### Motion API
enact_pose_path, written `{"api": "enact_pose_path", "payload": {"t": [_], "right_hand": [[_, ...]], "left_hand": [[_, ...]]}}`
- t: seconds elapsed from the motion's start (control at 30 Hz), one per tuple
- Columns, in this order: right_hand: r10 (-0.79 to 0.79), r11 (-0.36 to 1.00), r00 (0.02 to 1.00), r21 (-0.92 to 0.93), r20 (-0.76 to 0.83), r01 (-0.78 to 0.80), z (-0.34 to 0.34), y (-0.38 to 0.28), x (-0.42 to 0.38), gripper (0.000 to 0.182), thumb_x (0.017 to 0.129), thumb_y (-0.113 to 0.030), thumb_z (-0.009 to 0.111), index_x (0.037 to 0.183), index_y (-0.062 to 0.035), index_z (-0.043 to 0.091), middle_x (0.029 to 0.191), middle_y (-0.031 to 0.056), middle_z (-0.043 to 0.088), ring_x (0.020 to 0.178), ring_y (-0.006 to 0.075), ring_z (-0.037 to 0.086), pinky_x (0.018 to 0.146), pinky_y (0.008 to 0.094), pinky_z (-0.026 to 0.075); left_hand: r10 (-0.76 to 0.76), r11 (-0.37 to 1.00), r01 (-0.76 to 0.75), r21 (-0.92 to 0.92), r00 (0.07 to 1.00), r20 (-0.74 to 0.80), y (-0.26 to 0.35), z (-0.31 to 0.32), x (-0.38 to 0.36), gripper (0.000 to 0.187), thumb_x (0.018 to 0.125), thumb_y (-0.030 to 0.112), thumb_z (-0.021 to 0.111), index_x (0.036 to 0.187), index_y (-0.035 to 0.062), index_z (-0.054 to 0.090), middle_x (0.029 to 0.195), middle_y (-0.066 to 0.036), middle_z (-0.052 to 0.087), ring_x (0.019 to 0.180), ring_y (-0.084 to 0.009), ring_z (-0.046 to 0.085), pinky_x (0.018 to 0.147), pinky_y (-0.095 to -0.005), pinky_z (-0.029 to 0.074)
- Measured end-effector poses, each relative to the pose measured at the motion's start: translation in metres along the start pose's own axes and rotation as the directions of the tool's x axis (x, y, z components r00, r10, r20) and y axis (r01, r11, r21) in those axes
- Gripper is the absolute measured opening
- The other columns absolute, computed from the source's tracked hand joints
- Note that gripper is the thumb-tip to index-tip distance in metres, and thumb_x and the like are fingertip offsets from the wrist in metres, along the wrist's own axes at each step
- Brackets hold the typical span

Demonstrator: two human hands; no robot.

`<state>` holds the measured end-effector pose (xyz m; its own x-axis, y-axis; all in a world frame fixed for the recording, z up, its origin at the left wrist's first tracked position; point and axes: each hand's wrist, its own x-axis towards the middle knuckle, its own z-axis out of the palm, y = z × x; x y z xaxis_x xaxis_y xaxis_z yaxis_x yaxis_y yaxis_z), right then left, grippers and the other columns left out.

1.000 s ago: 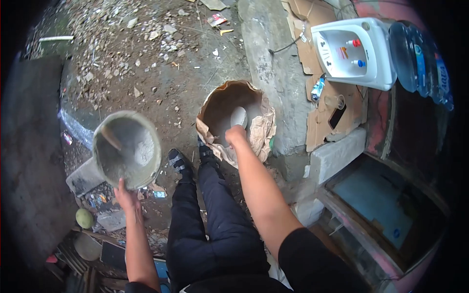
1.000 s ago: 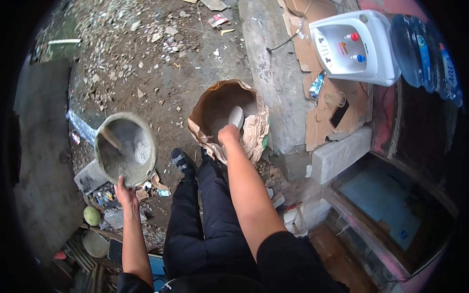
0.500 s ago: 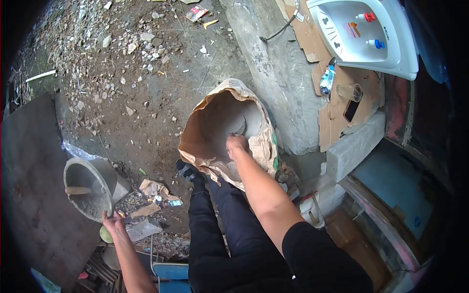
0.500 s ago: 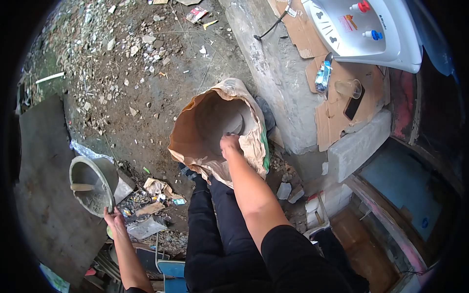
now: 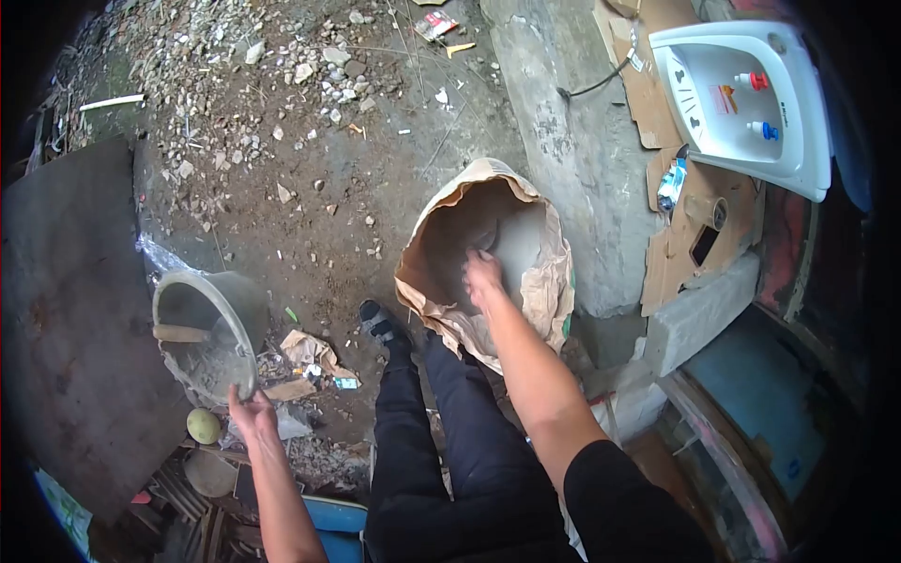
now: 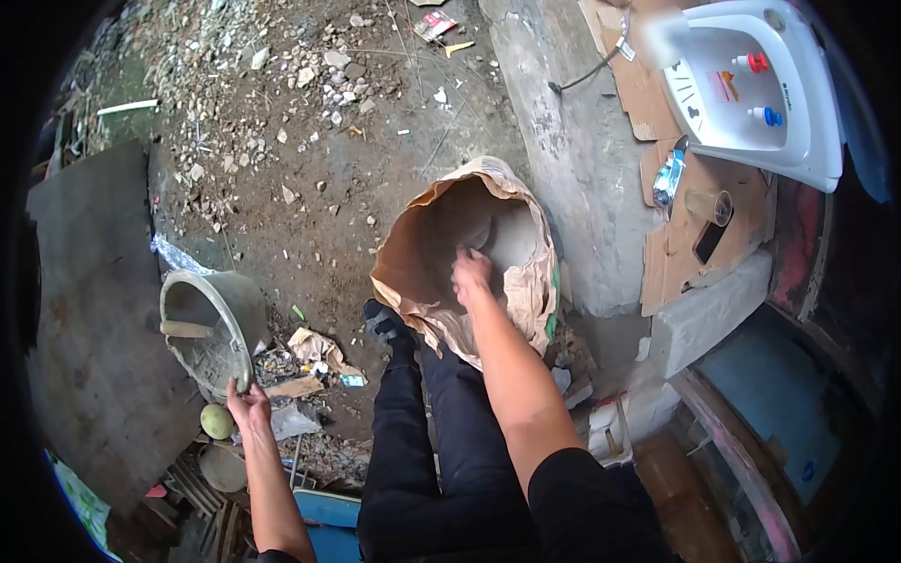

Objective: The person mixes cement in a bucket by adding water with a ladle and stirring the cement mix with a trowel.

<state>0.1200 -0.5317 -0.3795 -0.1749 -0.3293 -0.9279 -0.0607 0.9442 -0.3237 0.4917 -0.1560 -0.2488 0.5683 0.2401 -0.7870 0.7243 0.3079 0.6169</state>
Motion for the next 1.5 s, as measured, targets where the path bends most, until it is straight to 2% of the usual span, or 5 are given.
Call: {"api": "enact_pose_path", "payload": {"t": [0.33,0.47,0.57,1.3,1.5], "right_hand": [[0.032,0.999,0.999,-0.02,-0.001,-0.032,-0.006,0.003,0.02,0.028,0.104,-0.036,0.063,0.12,-0.0135,0.064,0.076,0.0003,0.056,0.044,0.0095,0.04,0.038,0.0282,0.03],[-0.014,0.993,0.998,0.12,0.054,0.007,-0.001,0.011,0.012,0.03,0.103,-0.038,0.064,0.121,-0.0138,0.064,0.076,0.0,0.056,0.045,0.0091,0.041,0.039,0.0277,0.029],[-0.042,0.999,0.998,0.016,0.045,0.041,-0.007,0.011,0.023,0.035,0.104,-0.04,0.061,0.126,-0.013,0.062,0.08,-0.0012,0.054,0.05,0.0082,0.04,0.044,0.0265,0.031],[-0.129,0.977,0.972,0.194,0.197,0.09,-0.027,-0.009,-0.079,0.031,0.104,-0.044,0.063,0.121,-0.0181,0.06,0.074,-0.0052,0.051,0.046,0.0055,0.037,0.04,0.0236,0.029],[-0.132,0.98,0.952,0.179,0.274,0.084,-0.041,-0.004,-0.144,0.034,0.103,-0.043,0.064,0.125,-0.0169,0.06,0.078,-0.0046,0.052,0.046,0.0042,0.037,0.039,0.0218,0.029]], "left_hand": [[-0.048,0.999,0.048,-0.003,0.998,0.035,0.003,-0.033,-0.014,0.03,0.099,0.011,0.066,0.12,-0.0082,0.058,0.116,-0.02,0.071,0.104,-0.0314,0.073,0.093,-0.0401,0.064],[-0.032,0.999,0.03,0.033,0.998,0.05,0.015,-0.055,-0.015,0.03,0.099,0.011,0.066,0.122,-0.0069,0.058,0.118,-0.019,0.071,0.104,-0.0299,0.073,0.092,-0.0388,0.064],[0.034,0.996,-0.035,0.078,0.999,0.017,0.018,-0.052,-0.025,0.029,0.099,0.011,0.066,0.121,-0.0063,0.059,0.118,-0.018,0.072,0.104,-0.0289,0.073,0.091,-0.0393,0.064],[-0.002,0.986,-0.03,0.166,0.981,0.195,-0.005,-0.031,-0.071,0.045,0.1,0.015,0.065,0.14,0.0016,0.048,0.144,-0.018,0.056,0.129,-0.0336,0.06,0.11,-0.0502,0.052],[0.005,0.973,-0.067,0.222,0.964,0.266,-0.003,-0.013,-0.093,0.042,0.098,0.017,0.069,0.135,0.003,0.054,0.137,-0.014,0.063,0.124,-0.0305,0.064,0.109,-0.0474,0.052]]}}
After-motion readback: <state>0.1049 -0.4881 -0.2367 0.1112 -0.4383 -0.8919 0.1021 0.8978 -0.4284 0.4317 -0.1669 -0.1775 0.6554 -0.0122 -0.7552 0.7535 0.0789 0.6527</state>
